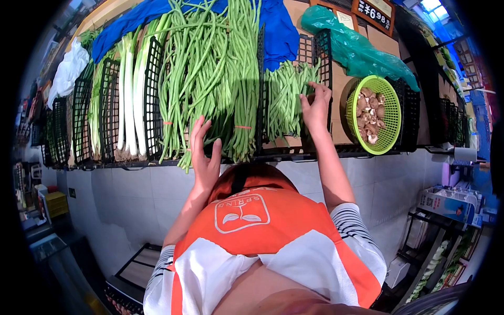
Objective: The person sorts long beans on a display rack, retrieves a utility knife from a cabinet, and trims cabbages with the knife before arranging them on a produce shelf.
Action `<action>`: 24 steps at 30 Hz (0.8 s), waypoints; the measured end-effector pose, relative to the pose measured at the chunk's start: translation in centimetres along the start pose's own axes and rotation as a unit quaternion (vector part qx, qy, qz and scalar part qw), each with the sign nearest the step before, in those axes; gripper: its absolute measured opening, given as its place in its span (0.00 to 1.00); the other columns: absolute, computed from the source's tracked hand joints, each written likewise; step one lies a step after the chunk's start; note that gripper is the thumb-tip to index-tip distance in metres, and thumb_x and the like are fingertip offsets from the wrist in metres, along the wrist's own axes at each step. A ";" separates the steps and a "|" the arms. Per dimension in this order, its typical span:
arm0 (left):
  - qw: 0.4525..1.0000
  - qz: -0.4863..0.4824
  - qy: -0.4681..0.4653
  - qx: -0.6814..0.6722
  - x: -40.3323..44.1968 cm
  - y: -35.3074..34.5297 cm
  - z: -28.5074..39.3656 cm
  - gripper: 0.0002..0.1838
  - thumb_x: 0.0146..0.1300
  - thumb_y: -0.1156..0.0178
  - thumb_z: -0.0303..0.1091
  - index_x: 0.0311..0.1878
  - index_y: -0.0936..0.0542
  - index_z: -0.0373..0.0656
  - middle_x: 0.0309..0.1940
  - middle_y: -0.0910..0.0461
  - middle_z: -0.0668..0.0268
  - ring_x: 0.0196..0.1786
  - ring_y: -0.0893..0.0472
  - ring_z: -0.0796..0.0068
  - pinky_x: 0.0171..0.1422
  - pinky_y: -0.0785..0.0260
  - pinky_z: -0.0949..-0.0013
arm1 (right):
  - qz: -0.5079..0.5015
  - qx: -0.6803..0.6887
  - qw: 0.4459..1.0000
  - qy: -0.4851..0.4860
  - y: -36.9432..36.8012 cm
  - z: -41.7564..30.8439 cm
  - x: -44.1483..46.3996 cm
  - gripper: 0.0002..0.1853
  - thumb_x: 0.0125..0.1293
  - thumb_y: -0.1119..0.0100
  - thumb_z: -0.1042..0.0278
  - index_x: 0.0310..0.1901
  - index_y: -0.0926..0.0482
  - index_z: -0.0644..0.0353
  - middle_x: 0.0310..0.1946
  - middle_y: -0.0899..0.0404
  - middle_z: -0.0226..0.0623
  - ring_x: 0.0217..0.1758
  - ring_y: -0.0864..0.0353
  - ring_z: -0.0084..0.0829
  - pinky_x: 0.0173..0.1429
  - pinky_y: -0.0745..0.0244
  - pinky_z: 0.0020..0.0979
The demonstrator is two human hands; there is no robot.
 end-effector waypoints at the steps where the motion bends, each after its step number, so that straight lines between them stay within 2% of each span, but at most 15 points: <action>1: 1.000 0.008 -0.005 -0.002 0.2 -0.1 0.3 0.23 0.62 0.49 0.21 0.62 0.34 0.38 0.66 0.41 0.56 0.69 0.41 0.62 0.70 0.50 0.64 | 0.060 -0.102 0.988 0.097 -0.2 -0.6 -0.3 0.20 0.55 0.37 0.74 0.51 0.28 0.60 0.55 0.39 0.48 0.52 0.30 0.43 0.56 0.33 0.37; 2: 1.000 0.014 -0.006 -0.005 0.4 -0.2 0.5 0.23 0.61 0.47 0.21 0.61 0.34 0.38 0.66 0.40 0.56 0.69 0.41 0.60 0.71 0.50 0.63 | 0.080 -0.076 0.988 0.110 0.0 -1.0 -0.6 0.18 0.56 0.38 0.73 0.49 0.27 0.60 0.58 0.40 0.49 0.59 0.36 0.47 0.61 0.38 0.39; 4: 0.999 0.029 -0.007 -0.012 0.6 -0.4 0.7 0.23 0.59 0.45 0.21 0.59 0.32 0.38 0.65 0.38 0.55 0.69 0.42 0.56 0.71 0.52 0.60 | 0.106 0.007 0.987 0.119 0.8 -2.7 -1.0 0.16 0.57 0.39 0.72 0.48 0.26 0.59 0.59 0.40 0.48 0.59 0.35 0.46 0.62 0.39 0.40; 5: 0.999 0.034 -0.012 -0.004 0.7 -0.5 0.7 0.23 0.59 0.45 0.21 0.59 0.32 0.39 0.65 0.38 0.55 0.69 0.42 0.56 0.71 0.51 0.60 | 0.119 0.055 0.984 0.124 1.3 -3.9 -1.5 0.12 0.59 0.41 0.70 0.44 0.24 0.60 0.56 0.36 0.46 0.59 0.36 0.45 0.62 0.40 0.39; 6: 0.999 0.034 -0.013 -0.001 0.7 -0.7 0.6 0.23 0.59 0.45 0.21 0.60 0.32 0.39 0.65 0.38 0.55 0.69 0.42 0.56 0.71 0.51 0.60 | 0.140 0.049 0.972 0.181 2.0 -4.8 -1.8 0.09 0.62 0.43 0.68 0.42 0.23 0.61 0.43 0.25 0.42 0.48 0.26 0.37 0.56 0.35 0.37; 7: 0.999 0.031 -0.012 0.005 0.6 -0.9 0.7 0.23 0.59 0.45 0.21 0.60 0.32 0.39 0.65 0.38 0.55 0.70 0.42 0.56 0.71 0.51 0.60 | 0.068 0.154 0.984 0.067 2.2 -4.9 -2.7 0.08 0.64 0.45 0.68 0.41 0.23 0.62 0.36 0.23 0.38 0.38 0.25 0.29 0.46 0.32 0.32; 8: 0.999 0.029 -0.012 0.010 0.5 -1.0 0.8 0.24 0.60 0.45 0.22 0.60 0.33 0.39 0.65 0.39 0.54 0.70 0.42 0.55 0.71 0.51 0.60 | -0.007 0.252 0.966 -0.050 2.0 -5.0 -3.8 0.08 0.66 0.48 0.69 0.40 0.22 0.63 0.29 0.22 0.34 0.28 0.25 0.22 0.36 0.30 0.28; 10: 1.000 0.009 -0.013 0.010 0.3 -1.7 0.9 0.26 0.61 0.47 0.23 0.64 0.37 0.35 0.67 0.42 0.52 0.70 0.42 0.57 0.72 0.52 0.61 | -0.044 0.345 0.929 0.125 1.0 -4.8 -5.4 0.09 0.68 0.51 0.70 0.41 0.22 0.63 0.23 0.23 0.28 0.16 0.36 0.12 0.20 0.42 0.20; 11: 1.000 0.001 -0.021 0.012 0.1 -2.3 0.8 0.27 0.61 0.47 0.23 0.65 0.39 0.35 0.68 0.43 0.51 0.71 0.43 0.56 0.72 0.53 0.61 | -0.036 0.360 0.925 0.115 0.1 -4.6 -6.4 0.10 0.69 0.53 0.71 0.38 0.21 0.63 0.25 0.24 0.28 0.15 0.39 0.11 0.17 0.49 0.18; 12: 0.999 -0.007 -0.029 0.013 -0.1 -2.8 0.8 0.29 0.61 0.47 0.24 0.66 0.40 0.34 0.69 0.45 0.50 0.71 0.45 0.54 0.72 0.54 0.61 | -0.086 0.463 0.882 0.026 -0.4 -5.2 -7.3 0.11 0.69 0.53 0.70 0.36 0.20 0.63 0.25 0.27 0.28 0.15 0.37 0.12 0.18 0.45 0.19; 14: 0.989 -0.091 -0.034 0.113 -0.4 -3.9 1.2 0.32 0.62 0.46 0.28 0.68 0.44 0.35 0.70 0.49 0.49 0.72 0.47 0.52 0.73 0.54 0.58 | -0.124 0.325 0.937 0.019 -0.5 -5.9 -8.4 0.12 0.70 0.53 0.69 0.34 0.20 0.64 0.26 0.28 0.28 0.16 0.34 0.13 0.20 0.41 0.19; 16: 0.965 -0.169 -0.014 0.201 -1.0 -5.3 0.8 0.26 0.64 0.48 0.34 0.64 0.36 0.37 0.66 0.39 0.51 0.67 0.38 0.53 0.71 0.50 0.56 | -0.157 0.315 0.936 0.030 -0.6 -5.6 -8.7 0.13 0.70 0.53 0.68 0.34 0.20 0.64 0.26 0.28 0.29 0.17 0.32 0.13 0.22 0.39 0.18; 19: 0.978 -0.136 0.040 0.153 0.3 -4.7 0.2 0.20 0.66 0.50 0.38 0.57 0.28 0.38 0.57 0.28 0.52 0.58 0.28 0.54 0.68 0.45 0.53 | -0.181 0.322 0.929 0.031 -0.6 -4.7 -8.4 0.14 0.70 0.53 0.65 0.34 0.20 0.65 0.27 0.27 0.30 0.18 0.31 0.15 0.22 0.38 0.19; 20: 0.986 -0.091 0.070 0.121 1.2 -4.5 0.1 0.16 0.66 0.49 0.38 0.51 0.24 0.37 0.48 0.22 0.52 0.52 0.24 0.52 0.65 0.41 0.55 | -0.185 0.328 0.926 0.028 -0.5 -4.4 -8.3 0.15 0.70 0.53 0.64 0.34 0.20 0.65 0.27 0.26 0.31 0.18 0.31 0.15 0.22 0.38 0.19; 24: 0.986 -0.001 0.043 0.161 4.9 -5.3 -0.6 0.21 0.63 0.45 0.38 0.55 0.29 0.36 0.51 0.26 0.50 0.54 0.27 0.52 0.60 0.36 0.61 | -0.219 0.303 0.927 0.019 -0.2 -4.0 -7.4 0.16 0.71 0.53 0.62 0.34 0.20 0.65 0.23 0.25 0.31 0.19 0.30 0.17 0.28 0.35 0.21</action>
Point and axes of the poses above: each hand's wrist, its own x-axis towards the middle knuckle, its own y-axis out of the back of the hand, z = x × y, the point moved 2 cm from there along x, towards the middle knuckle
